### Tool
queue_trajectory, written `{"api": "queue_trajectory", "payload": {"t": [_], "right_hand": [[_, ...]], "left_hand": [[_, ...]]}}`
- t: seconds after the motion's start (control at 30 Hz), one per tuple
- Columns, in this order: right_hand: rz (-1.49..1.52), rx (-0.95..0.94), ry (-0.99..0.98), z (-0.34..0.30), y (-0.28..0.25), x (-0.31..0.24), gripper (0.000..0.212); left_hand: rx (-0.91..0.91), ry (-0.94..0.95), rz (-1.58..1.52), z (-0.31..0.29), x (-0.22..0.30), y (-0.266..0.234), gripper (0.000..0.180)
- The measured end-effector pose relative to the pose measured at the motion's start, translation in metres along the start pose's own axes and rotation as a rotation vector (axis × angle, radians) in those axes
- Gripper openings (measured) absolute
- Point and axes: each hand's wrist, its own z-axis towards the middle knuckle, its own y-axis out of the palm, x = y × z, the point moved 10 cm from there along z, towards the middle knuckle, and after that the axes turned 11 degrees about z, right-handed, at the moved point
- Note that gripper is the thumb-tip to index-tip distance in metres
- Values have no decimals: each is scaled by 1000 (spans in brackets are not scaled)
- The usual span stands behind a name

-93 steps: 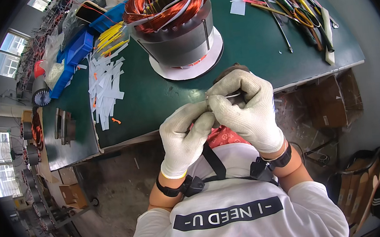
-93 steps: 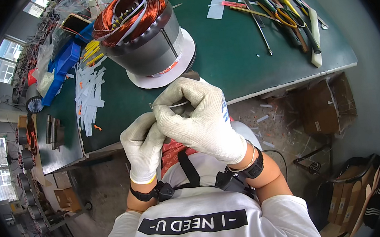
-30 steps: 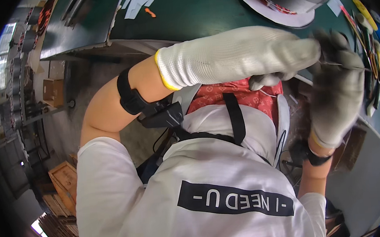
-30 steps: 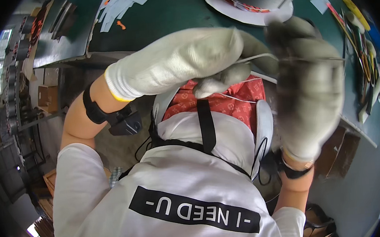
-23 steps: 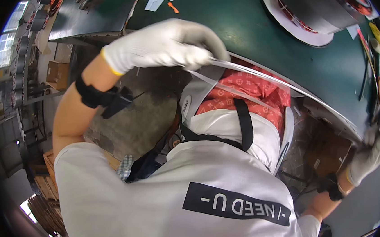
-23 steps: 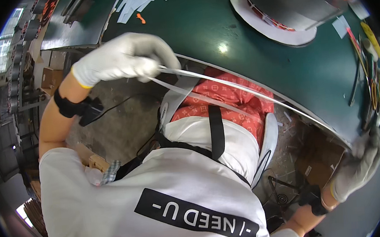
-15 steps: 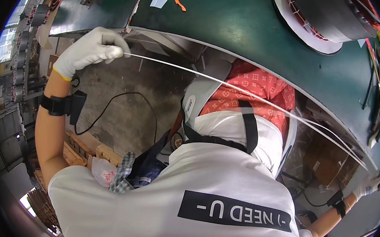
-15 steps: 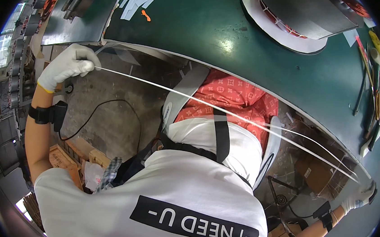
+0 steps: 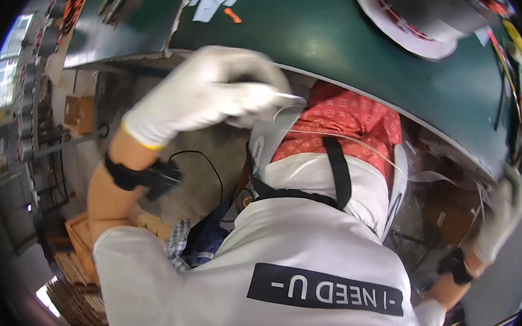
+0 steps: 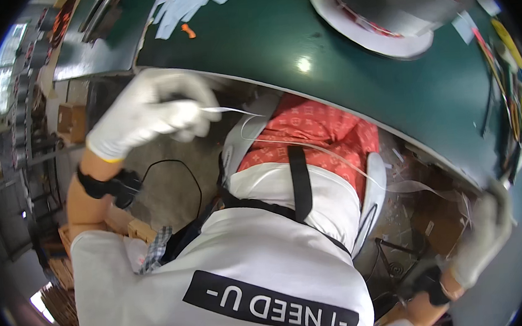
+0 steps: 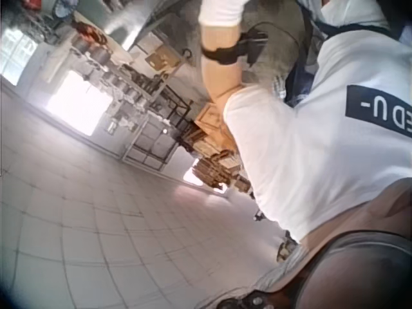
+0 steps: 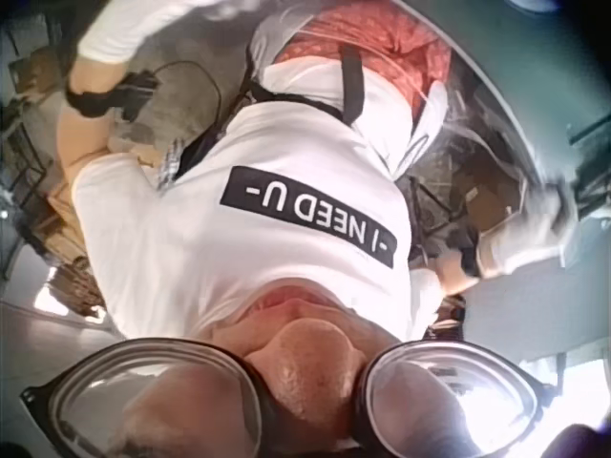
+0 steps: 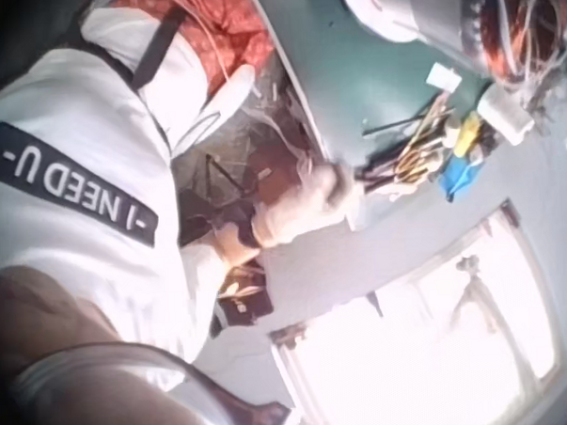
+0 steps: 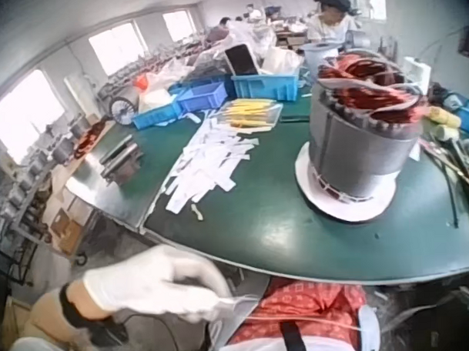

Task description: Assembling and trimming wire leads on a motor stator/coil assembly at a workbench.

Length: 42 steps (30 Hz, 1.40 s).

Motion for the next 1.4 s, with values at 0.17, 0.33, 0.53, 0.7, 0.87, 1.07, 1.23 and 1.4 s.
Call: {"api": "queue_trajectory", "payload": {"t": [0.17, 0.33, 0.53, 0.7, 0.87, 1.07, 1.23, 1.4], "right_hand": [[352, -641, -209, -40, 202, -111, 42], [398, -552, -43, -21, 175, -83, 10], [449, -464, 13, -10, 154, -65, 13], [410, -535, -51, -12, 162, -68, 12], [-50, -447, -529, -28, 175, -79, 17], [-6, -598, -614, -66, 186, -95, 20], [97, -456, -533, -45, 180, -94, 13], [128, -423, -512, -46, 178, -92, 10]], "left_hand": [[-85, 116, -318, 51, 63, 84, 27], [-364, -10, -660, 51, 39, 114, 66], [-376, -41, -692, 42, 10, 115, 56], [-322, -89, -605, 47, 6, 119, 40], [-259, 68, -626, 53, 26, 118, 30], [468, 908, 723, 36, 91, 106, 22], [364, 877, 592, 43, 91, 110, 21], [247, 621, 128, 53, 79, 96, 24]]}}
